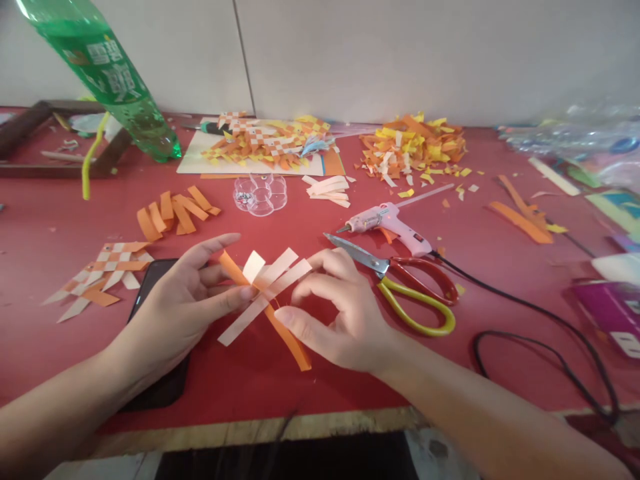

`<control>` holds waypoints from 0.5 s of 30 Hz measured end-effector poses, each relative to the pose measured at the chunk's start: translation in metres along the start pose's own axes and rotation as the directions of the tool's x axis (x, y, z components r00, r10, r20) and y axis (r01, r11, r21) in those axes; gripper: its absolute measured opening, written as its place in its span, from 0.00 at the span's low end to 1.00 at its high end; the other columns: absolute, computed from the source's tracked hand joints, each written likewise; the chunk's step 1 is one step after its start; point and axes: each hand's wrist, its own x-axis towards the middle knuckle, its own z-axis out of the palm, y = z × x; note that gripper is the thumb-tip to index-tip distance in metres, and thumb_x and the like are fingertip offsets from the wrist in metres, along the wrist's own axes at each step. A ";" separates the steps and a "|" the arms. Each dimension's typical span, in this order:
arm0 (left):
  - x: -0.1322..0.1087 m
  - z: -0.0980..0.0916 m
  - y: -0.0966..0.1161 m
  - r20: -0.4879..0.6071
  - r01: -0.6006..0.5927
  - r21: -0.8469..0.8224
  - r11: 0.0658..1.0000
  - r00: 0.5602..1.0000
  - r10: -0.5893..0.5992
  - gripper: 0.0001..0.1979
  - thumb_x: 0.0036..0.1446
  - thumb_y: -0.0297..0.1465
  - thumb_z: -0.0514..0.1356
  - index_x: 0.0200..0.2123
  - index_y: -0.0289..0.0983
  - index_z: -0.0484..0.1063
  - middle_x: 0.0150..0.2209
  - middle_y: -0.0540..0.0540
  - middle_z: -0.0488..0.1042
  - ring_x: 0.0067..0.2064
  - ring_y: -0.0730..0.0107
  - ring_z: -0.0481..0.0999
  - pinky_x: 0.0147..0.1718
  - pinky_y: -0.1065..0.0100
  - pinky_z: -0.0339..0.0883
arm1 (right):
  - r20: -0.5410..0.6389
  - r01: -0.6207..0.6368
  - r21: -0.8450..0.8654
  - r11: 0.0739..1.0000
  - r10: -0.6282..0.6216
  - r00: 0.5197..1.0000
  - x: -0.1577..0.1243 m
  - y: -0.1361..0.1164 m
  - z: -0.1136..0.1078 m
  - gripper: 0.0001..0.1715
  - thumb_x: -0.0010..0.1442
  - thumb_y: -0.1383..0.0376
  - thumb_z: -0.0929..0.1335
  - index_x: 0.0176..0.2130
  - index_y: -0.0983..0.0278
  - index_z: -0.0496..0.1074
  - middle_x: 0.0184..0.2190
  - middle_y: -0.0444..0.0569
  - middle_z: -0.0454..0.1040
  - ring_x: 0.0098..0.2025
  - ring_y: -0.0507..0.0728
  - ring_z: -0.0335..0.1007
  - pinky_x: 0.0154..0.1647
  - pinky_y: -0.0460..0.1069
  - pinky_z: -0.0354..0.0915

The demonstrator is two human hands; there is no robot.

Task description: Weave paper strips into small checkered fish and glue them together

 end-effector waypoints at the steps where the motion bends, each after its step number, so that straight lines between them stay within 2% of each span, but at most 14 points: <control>1: 0.000 0.000 0.000 0.009 0.003 0.002 1.000 1.000 -0.003 0.38 0.50 0.31 0.72 0.61 0.43 0.58 0.37 0.50 0.80 0.40 0.66 0.82 0.39 0.69 0.76 | 0.017 -0.001 0.015 1.000 0.001 1.000 0.001 0.000 0.001 0.05 0.58 0.63 0.70 0.32 0.61 0.72 0.35 0.47 0.70 0.39 0.56 0.66 0.42 0.55 0.64; 3: 0.000 -0.001 -0.001 0.034 0.006 0.009 1.000 0.999 -0.006 0.38 0.50 0.31 0.72 0.61 0.44 0.59 0.36 0.51 0.80 0.40 0.66 0.82 0.39 0.70 0.76 | 0.031 -0.004 0.025 1.000 0.004 1.000 0.002 -0.001 0.003 0.01 0.59 0.66 0.70 0.35 0.61 0.74 0.35 0.46 0.72 0.39 0.55 0.67 0.42 0.53 0.65; 6: -0.001 -0.001 0.000 0.061 0.001 -0.007 1.000 0.998 -0.001 0.37 0.50 0.31 0.71 0.60 0.43 0.59 0.33 0.52 0.81 0.40 0.66 0.83 0.39 0.70 0.75 | 0.046 -0.034 0.026 0.999 0.033 0.998 0.003 -0.001 0.004 0.04 0.61 0.69 0.68 0.36 0.61 0.75 0.35 0.46 0.73 0.40 0.55 0.69 0.43 0.53 0.67; 12: -0.003 -0.003 0.002 0.050 -0.034 0.026 0.999 0.998 0.033 0.36 0.51 0.33 0.71 0.60 0.42 0.59 0.31 0.52 0.80 0.37 0.67 0.82 0.39 0.69 0.74 | 0.098 -0.029 0.054 0.998 0.024 0.995 0.004 0.000 0.002 0.07 0.62 0.70 0.66 0.35 0.61 0.73 0.37 0.47 0.75 0.41 0.56 0.69 0.45 0.55 0.66; 15: -0.003 -0.003 0.001 0.037 -0.060 0.025 0.998 0.998 0.059 0.33 0.51 0.31 0.70 0.58 0.43 0.61 0.32 0.53 0.79 0.36 0.69 0.81 0.38 0.70 0.74 | 0.091 -0.078 0.075 0.994 0.071 0.993 0.003 0.001 0.002 0.05 0.62 0.67 0.66 0.36 0.61 0.73 0.39 0.48 0.74 0.44 0.57 0.70 0.46 0.56 0.67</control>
